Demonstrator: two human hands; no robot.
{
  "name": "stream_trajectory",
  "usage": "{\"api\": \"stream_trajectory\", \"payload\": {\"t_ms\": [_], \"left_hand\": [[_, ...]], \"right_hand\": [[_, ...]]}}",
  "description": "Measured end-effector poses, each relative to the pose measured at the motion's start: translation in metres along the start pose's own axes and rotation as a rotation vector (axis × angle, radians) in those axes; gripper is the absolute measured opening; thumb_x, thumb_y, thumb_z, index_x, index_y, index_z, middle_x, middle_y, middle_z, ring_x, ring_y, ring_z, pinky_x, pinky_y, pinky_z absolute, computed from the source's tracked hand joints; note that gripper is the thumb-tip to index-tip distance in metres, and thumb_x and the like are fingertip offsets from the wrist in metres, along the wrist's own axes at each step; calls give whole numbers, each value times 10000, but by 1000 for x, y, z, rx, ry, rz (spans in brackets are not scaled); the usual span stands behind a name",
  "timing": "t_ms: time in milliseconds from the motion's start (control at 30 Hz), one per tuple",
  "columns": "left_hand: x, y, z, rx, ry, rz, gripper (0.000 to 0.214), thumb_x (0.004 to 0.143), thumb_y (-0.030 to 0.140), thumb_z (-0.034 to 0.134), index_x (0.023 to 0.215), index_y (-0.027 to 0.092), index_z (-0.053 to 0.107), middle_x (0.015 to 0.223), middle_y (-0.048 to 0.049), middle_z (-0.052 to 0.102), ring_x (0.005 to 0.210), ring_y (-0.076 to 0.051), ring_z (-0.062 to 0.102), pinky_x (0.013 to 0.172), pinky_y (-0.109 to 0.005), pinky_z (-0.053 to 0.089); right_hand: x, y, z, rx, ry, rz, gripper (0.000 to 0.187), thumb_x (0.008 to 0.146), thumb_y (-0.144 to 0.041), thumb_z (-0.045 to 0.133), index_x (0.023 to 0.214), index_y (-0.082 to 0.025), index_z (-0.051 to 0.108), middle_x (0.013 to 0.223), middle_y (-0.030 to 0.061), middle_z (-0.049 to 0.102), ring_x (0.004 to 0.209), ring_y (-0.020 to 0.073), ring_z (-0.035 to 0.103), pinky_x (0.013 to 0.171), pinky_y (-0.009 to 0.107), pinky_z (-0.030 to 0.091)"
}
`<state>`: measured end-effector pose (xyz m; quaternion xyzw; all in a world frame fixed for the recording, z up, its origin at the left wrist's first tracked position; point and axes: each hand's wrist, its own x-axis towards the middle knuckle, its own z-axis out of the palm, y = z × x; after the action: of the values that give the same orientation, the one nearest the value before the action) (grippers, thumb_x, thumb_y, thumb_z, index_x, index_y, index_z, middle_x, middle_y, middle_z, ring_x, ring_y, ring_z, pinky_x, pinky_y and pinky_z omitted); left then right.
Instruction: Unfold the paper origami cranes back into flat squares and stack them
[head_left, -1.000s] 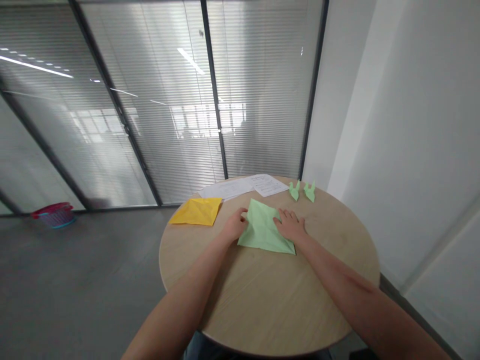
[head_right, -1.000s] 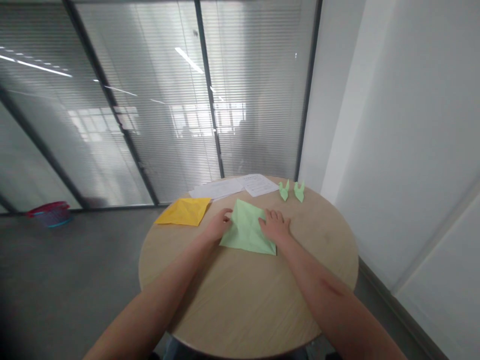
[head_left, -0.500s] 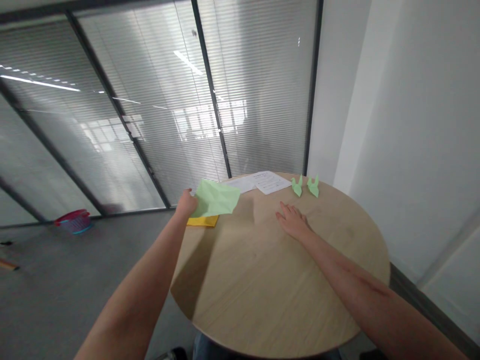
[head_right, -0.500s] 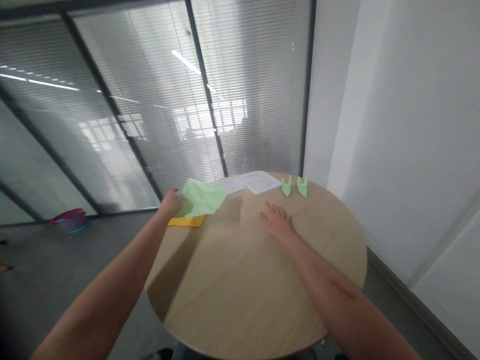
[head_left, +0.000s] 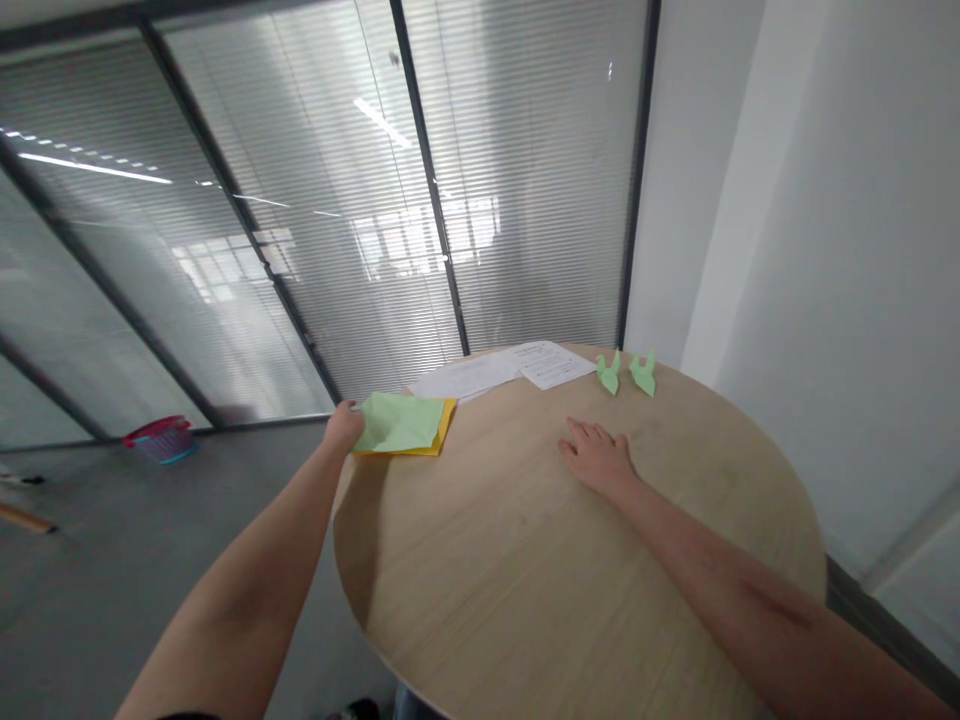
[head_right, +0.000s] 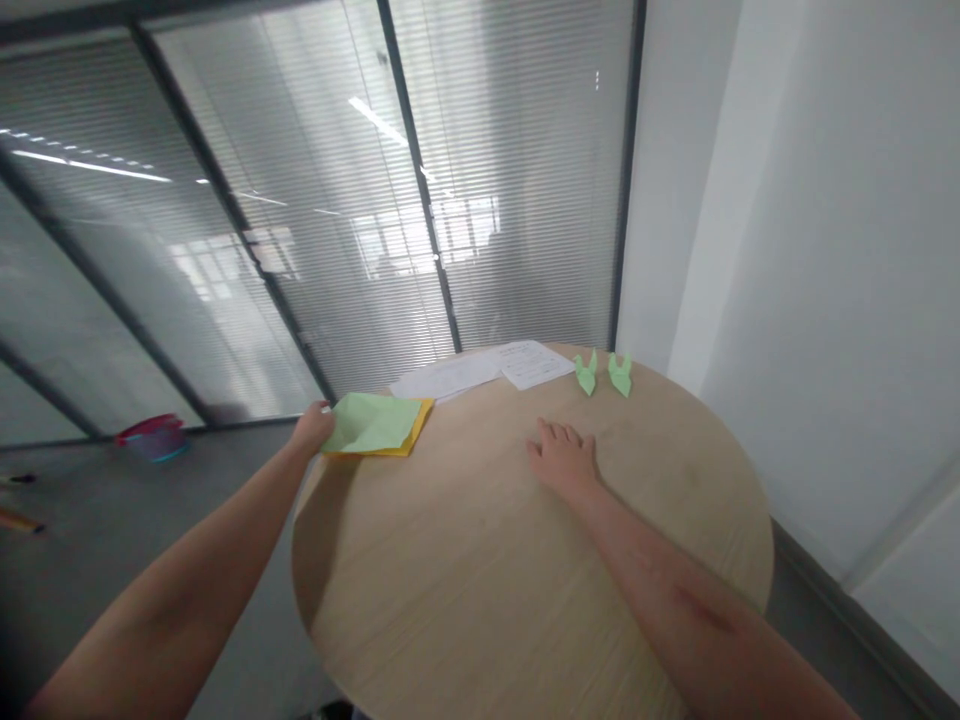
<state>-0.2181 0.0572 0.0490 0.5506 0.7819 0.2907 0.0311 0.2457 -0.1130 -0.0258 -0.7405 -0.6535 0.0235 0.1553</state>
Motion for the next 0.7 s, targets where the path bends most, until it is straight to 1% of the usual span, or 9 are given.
{"api": "stream_trajectory", "payload": {"t_ms": [100, 233, 300, 400, 533, 600, 633, 700], "left_hand": [[3, 5, 5, 14, -11, 29, 547, 820, 162, 533, 1364, 104, 524, 1270, -195, 665, 1167, -313, 630, 919, -382, 519], [3, 18, 7, 46, -24, 95, 534, 845, 183, 512, 1370, 84, 512, 1354, -203, 610, 1255, -299, 574, 989, -361, 476], [1, 24, 7, 71, -27, 120, 540, 856, 211, 515, 1380, 82, 500, 1346, -216, 611, 1255, -317, 572, 1004, -379, 466], [-5, 28, 6, 114, -22, 128, 550, 870, 258, 516, 1387, 70, 486, 1295, -253, 629, 1216, -364, 594, 996, -437, 467], [-14, 26, 2, 172, -22, 99, 474, 887, 307, 496, 1287, 62, 564, 1192, -293, 657, 1143, -408, 624, 943, -491, 486], [-20, 26, 1, 226, 14, 87, 450, 884, 328, 502, 1240, 69, 597, 1174, -294, 657, 1146, -417, 614, 930, -502, 486], [-24, 26, 0, 258, 41, 100, 445, 882, 335, 507, 1230, 77, 607, 1186, -289, 651, 1164, -417, 599, 936, -506, 480], [-32, 29, 1, 289, 66, 171, 433, 876, 351, 526, 1220, 107, 623, 1238, -264, 635, 1210, -405, 563, 970, -508, 456]], "right_hand": [[-1, 0, 0, -13, 8, -4, 602, 1002, -471, 289, 1537, -199, 326, 1511, 187, 443, 1385, 335, 366, 1094, 608, 226], [0, 1, 1, -23, 18, 0, 590, 997, -463, 314, 1527, -206, 347, 1501, 181, 456, 1369, 332, 388, 1094, 602, 236], [0, 1, 2, -26, 21, 1, 586, 995, -459, 320, 1523, -206, 355, 1500, 179, 459, 1362, 328, 397, 1097, 598, 236], [0, 0, 2, -29, 21, 2, 586, 993, -455, 319, 1523, -208, 353, 1497, 179, 460, 1366, 329, 392, 1097, 594, 235], [-1, 0, 2, -34, 10, -3, 588, 990, -450, 306, 1526, -211, 345, 1496, 175, 457, 1372, 338, 379, 1090, 595, 234], [-1, 0, 2, -37, 11, -7, 587, 989, -448, 306, 1524, -209, 347, 1491, 173, 462, 1363, 338, 386, 1084, 603, 237], [-1, 0, 2, -37, 16, -10, 585, 989, -447, 308, 1522, -208, 350, 1486, 173, 467, 1357, 337, 391, 1081, 607, 240], [-1, 1, 3, -37, 23, -18, 576, 991, -446, 316, 1514, -211, 364, 1477, 176, 474, 1345, 332, 402, 1075, 612, 246]]}}
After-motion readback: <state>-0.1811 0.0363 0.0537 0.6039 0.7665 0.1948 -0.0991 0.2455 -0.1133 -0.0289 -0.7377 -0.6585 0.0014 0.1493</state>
